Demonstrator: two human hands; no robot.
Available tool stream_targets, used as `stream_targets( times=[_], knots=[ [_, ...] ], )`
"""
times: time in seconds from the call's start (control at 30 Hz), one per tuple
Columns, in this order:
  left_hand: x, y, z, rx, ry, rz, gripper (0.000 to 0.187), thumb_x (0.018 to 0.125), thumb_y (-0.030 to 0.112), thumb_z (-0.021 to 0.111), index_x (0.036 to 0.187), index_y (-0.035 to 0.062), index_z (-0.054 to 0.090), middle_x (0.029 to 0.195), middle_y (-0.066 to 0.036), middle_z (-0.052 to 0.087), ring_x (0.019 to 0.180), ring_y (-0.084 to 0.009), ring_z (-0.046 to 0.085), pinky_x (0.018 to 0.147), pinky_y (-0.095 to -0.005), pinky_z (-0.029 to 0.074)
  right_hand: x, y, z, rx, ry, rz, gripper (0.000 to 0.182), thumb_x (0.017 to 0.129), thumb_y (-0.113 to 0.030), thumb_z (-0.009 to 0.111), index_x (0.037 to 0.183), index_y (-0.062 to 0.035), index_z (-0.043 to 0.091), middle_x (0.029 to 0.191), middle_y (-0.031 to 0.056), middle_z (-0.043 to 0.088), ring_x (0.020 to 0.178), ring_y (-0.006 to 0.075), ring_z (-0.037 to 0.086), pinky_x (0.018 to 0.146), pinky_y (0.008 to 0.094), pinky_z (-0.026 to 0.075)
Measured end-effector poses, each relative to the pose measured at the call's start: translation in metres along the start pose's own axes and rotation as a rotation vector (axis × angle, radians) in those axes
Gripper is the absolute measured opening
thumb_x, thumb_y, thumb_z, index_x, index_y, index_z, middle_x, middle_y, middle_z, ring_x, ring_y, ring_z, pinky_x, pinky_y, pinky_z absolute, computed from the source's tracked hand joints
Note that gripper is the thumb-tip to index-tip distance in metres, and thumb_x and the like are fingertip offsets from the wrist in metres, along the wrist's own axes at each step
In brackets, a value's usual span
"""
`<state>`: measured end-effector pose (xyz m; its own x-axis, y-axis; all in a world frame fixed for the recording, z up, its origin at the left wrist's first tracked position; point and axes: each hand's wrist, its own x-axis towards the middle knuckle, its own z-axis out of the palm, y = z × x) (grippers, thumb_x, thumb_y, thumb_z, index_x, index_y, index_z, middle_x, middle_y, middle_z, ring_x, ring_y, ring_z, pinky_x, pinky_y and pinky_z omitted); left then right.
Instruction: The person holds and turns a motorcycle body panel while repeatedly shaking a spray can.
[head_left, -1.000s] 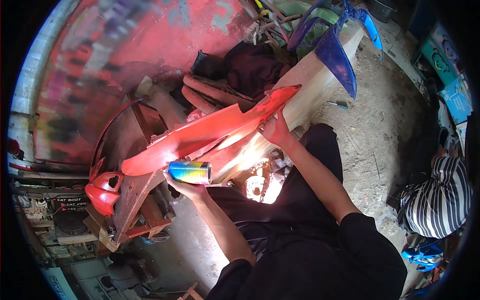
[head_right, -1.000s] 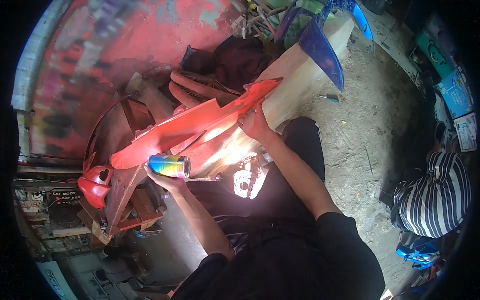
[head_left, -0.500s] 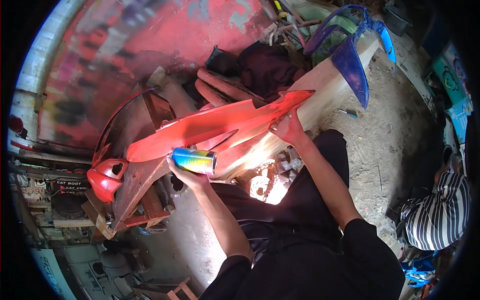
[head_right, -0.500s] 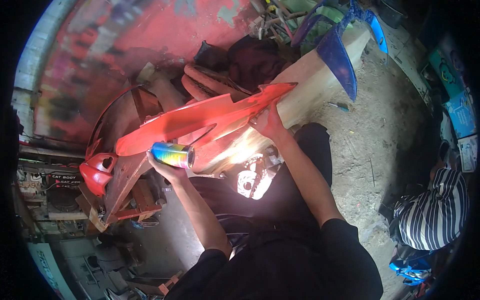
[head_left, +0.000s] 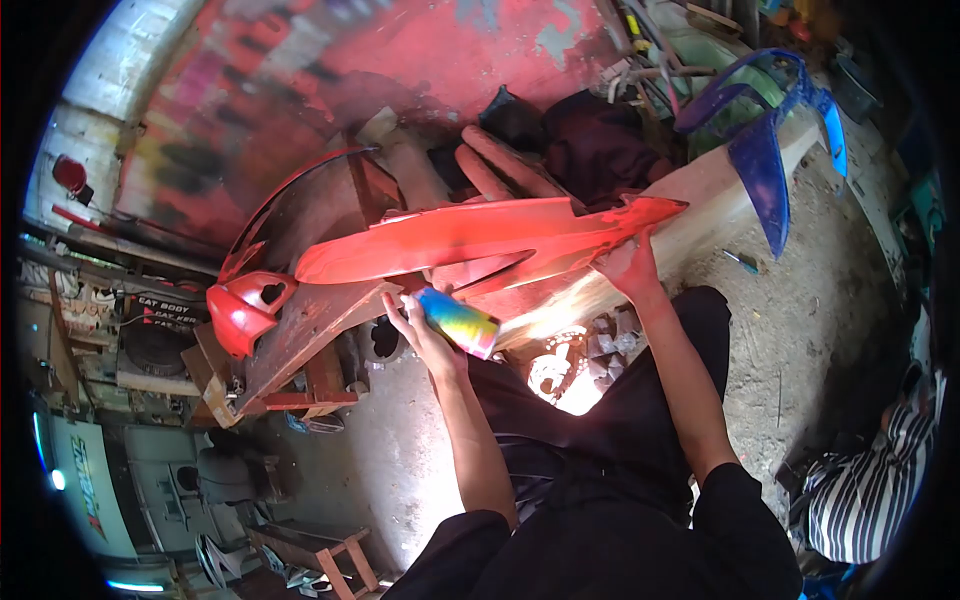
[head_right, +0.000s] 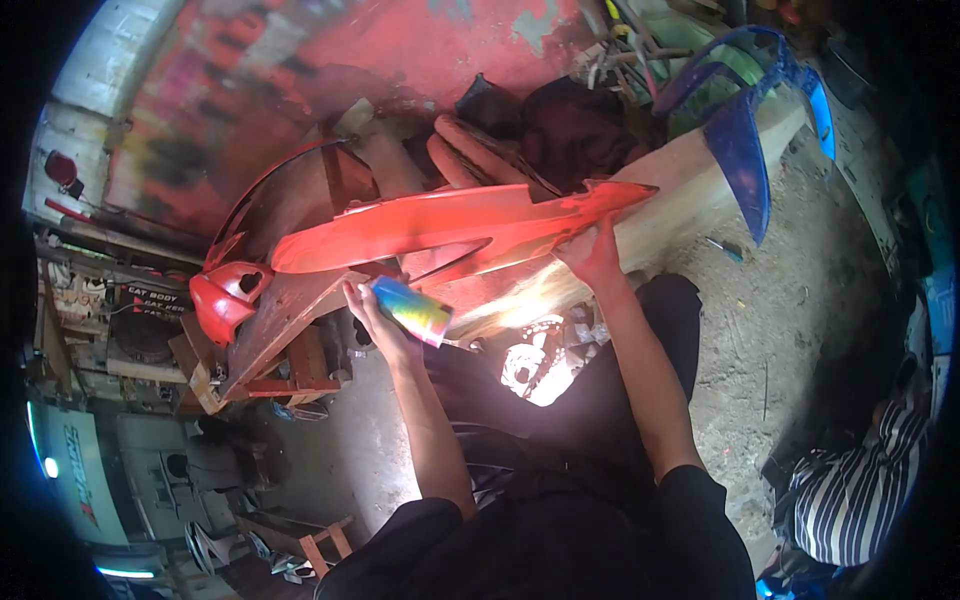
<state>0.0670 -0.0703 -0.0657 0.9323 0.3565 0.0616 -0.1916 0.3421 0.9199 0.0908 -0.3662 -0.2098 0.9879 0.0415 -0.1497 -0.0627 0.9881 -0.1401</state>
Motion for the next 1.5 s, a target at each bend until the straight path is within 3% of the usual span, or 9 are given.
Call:
stream_targets(
  times=[0.27,0.47,0.63,0.77,0.9,1.1,1.23,1.37,1.5],
  knots=[
    [-0.047,-0.008,-0.065,0.525,-0.207,-0.033,0.047,0.097,0.03,0.054,0.136,0.0063,0.043,0.098,-0.008,0.061,0.09,-0.0179,0.062,0.076,-0.029,0.053,-0.002,0.001,0.006,0.066,0.061,0.032,0.078,0.08,-0.079,0.04,0.138,-0.0264,0.045,0.141,-0.0002,0.045,0.132,0.024,0.037,0.108,0.0514,0.026],
    [-0.07,0.007,-0.072,-0.294,-0.079,-0.703,0.038,0.095,0.033,0.057,0.12,0.0048,0.05,0.098,-0.016,0.063,0.079,-0.0268,0.066,0.076,-0.0385,0.056,0.0,0.0,0.002,0.014,0.089,0.006,0.083,0.08,-0.081,0.038,0.143,-0.0255,0.039,0.149,-0.0006,0.036,0.137,0.0252,0.03,0.112,0.0529,0.02],
    [-0.061,-0.005,-0.089,-0.276,-0.154,-0.691,0.044,0.091,0.047,0.058,0.109,0.0076,0.055,0.098,-0.017,0.064,0.089,-0.0275,0.065,0.077,-0.0392,0.056,-0.002,-0.001,0.007,0.044,0.149,0.026,0.086,0.079,-0.082,0.039,0.143,-0.025,0.037,0.15,0.0011,0.034,0.137,0.0273,0.031,0.111,0.0546,0.02],
    [-0.023,0.016,-0.121,-0.677,0.203,-0.392,0.049,0.088,0.05,0.06,0.107,0.005,0.06,0.101,-0.016,0.065,0.099,-0.0298,0.064,0.08,-0.0393,0.057,-0.003,0.001,0.011,0.046,0.173,0.01,0.087,0.078,-0.082,0.04,0.143,-0.0238,0.038,0.15,0.0029,0.033,0.137,0.0289,0.032,0.111,0.0547,0.022],
    [-0.014,0.054,-0.129,-0.804,-0.05,-0.593,0.048,0.086,0.048,0.063,0.11,0.006,0.058,0.104,-0.017,0.062,0.095,-0.0296,0.063,0.075,-0.0363,0.057,0.004,-0.001,0.001,0.094,0.136,0.022,0.088,0.078,-0.082,0.04,0.144,-0.0237,0.037,0.151,0.003,0.033,0.139,0.0281,0.029,0.113,0.0549,0.02],
    [-0.014,0.068,-0.128,-0.453,-0.043,-0.396,0.042,0.09,0.043,0.061,0.112,0.0076,0.053,0.099,-0.014,0.061,0.089,-0.027,0.063,0.074,-0.0418,0.057,0.002,0.0,0.005,0.042,0.141,-0.01,0.088,0.078,-0.081,0.041,0.145,-0.0243,0.037,0.152,0.0024,0.032,0.14,0.0264,0.027,0.114,0.0531,0.017],
    [-0.016,0.069,-0.115,0.065,0.132,0.017,0.059,0.095,0.026,0.058,0.145,0.0156,0.03,0.118,-0.013,0.054,0.082,-0.026,0.064,0.071,-0.0377,0.056,0.009,-0.004,-0.016,0.013,0.1,0.036,0.089,0.074,-0.081,0.046,0.141,-0.0229,0.042,0.145,0.0025,0.042,0.131,0.0269,0.039,0.108,0.0515,0.03],
    [0.014,0.092,-0.143,0.635,0.334,0.567,0.053,0.094,0.021,0.061,0.139,0.0023,0.041,0.124,-0.017,0.055,0.103,-0.0227,0.058,0.091,-0.0334,0.046,0.004,-0.003,-0.006,0.02,0.129,0.021,0.088,0.074,-0.081,0.047,0.14,-0.0233,0.043,0.145,0.0022,0.042,0.13,0.0263,0.04,0.107,0.0509,0.031],
    [0.029,0.127,-0.147,0.712,0.518,0.623,0.051,0.093,0.021,0.062,0.136,0.002,0.045,0.123,-0.015,0.054,0.107,-0.0215,0.055,0.094,-0.033,0.043,0.004,-0.002,0.001,0.039,0.172,0.014,0.087,0.074,-0.08,0.047,0.14,-0.0232,0.043,0.144,0.0026,0.044,0.13,0.0261,0.04,0.107,0.0508,0.031]
  ],
)
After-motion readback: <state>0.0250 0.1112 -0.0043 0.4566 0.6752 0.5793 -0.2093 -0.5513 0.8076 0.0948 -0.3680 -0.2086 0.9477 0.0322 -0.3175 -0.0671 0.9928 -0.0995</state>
